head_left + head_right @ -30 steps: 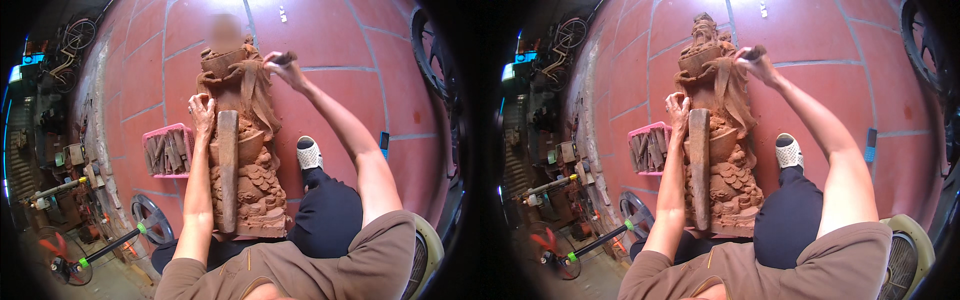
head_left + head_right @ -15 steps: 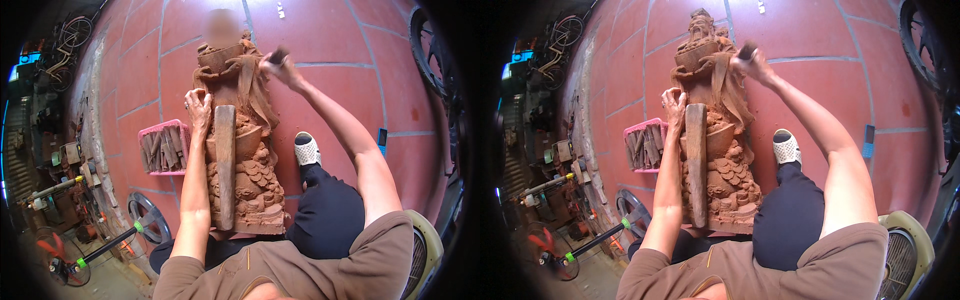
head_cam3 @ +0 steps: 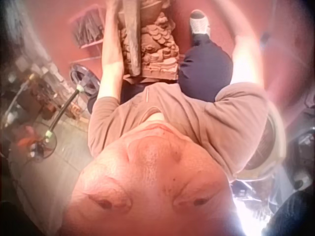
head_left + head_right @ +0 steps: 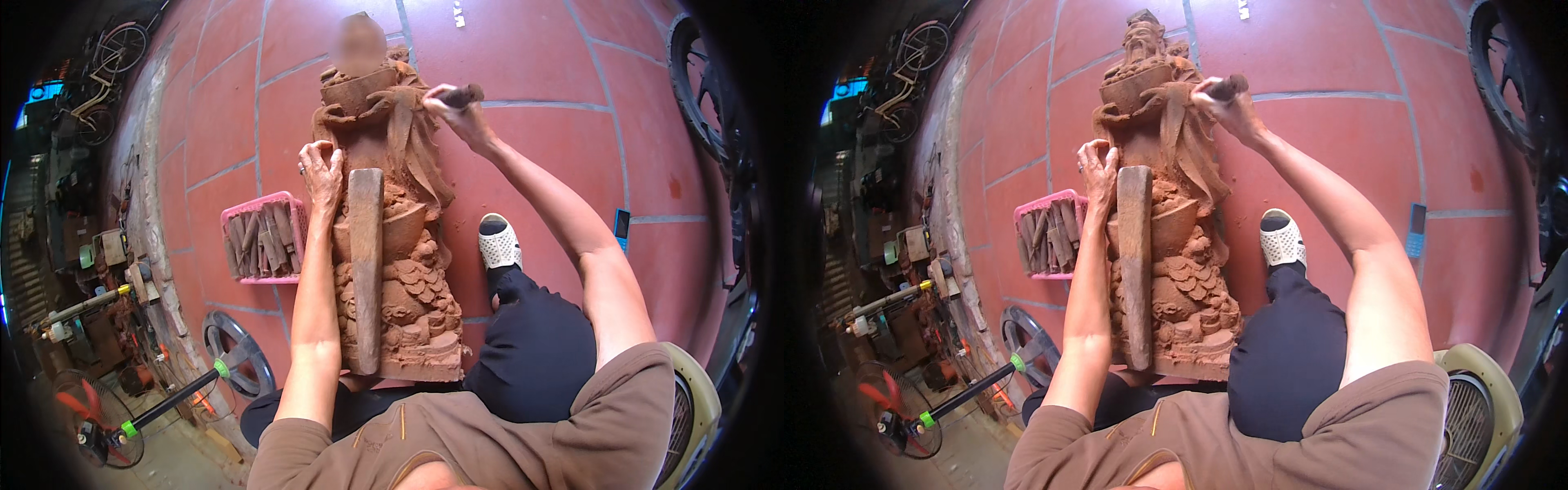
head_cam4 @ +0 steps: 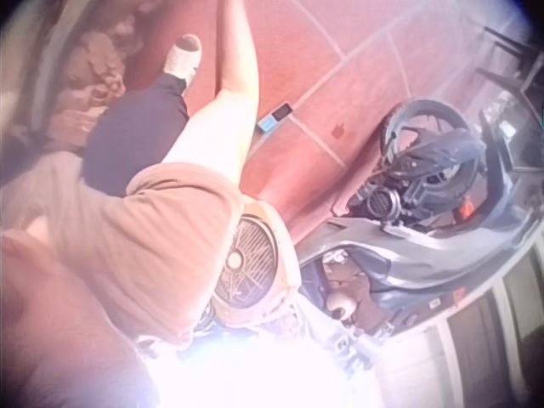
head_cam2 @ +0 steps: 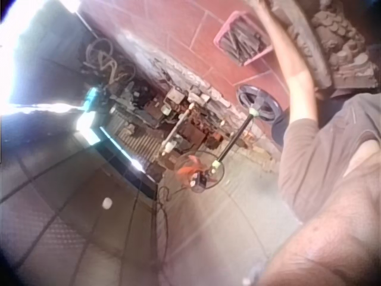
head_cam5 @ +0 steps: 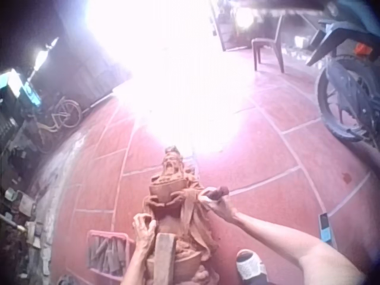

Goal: The person carves a wooden sculpture of a figure using a chisel and mallet. They repeatedly strike the chisel to shape the upper torso and head area, occasionally switching tools from a nearby basket.

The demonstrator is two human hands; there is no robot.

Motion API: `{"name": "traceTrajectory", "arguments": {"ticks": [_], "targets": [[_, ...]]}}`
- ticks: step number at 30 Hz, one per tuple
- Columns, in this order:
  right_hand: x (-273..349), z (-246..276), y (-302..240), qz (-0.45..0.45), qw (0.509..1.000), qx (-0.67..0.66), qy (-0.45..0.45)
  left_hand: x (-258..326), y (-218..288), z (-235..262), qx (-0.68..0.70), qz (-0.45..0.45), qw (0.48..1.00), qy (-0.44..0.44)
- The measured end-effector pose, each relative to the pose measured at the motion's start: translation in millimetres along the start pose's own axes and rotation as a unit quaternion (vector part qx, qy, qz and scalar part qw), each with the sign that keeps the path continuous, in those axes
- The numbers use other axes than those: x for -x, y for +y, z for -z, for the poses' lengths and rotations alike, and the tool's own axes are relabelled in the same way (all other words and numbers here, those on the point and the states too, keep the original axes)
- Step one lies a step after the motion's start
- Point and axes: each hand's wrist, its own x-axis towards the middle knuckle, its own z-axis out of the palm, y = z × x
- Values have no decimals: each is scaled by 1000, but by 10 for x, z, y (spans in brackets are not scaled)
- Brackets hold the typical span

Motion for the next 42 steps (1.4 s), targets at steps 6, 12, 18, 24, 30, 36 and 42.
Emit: {"name": "traceTrajectory", "arguments": {"ticks": [6, 12, 18, 24, 30, 36, 42], "targets": [[-55, 173, 40, -75, 987, -81, 118, -24, 18, -23, 0, -11, 1000, -1], [-230, 109, 106, 35, 997, 52, 55, -29, 50, -81, 12, -24, 999, 18], [-124, 210, -41, 9, 999, 44, -30, -8, -61, -39, 4, -15, 1000, 13], [-318, 200, -57, -22, 999, -25, 8, -40, -40, -89, 13, -16, 1000, 8], [-83, 164, 51, 1, 998, 60, -30, -35, -49, -39, -8, -18, 1000, 15], [-303, 160, 15, -31, 995, -51, 76, -20, 13, -50, -3, -15, 1000, 13], [-185, -4, 2, -14, 999, 16, 38, -18, -39, -41, -4, -20, 1000, 16]]}}
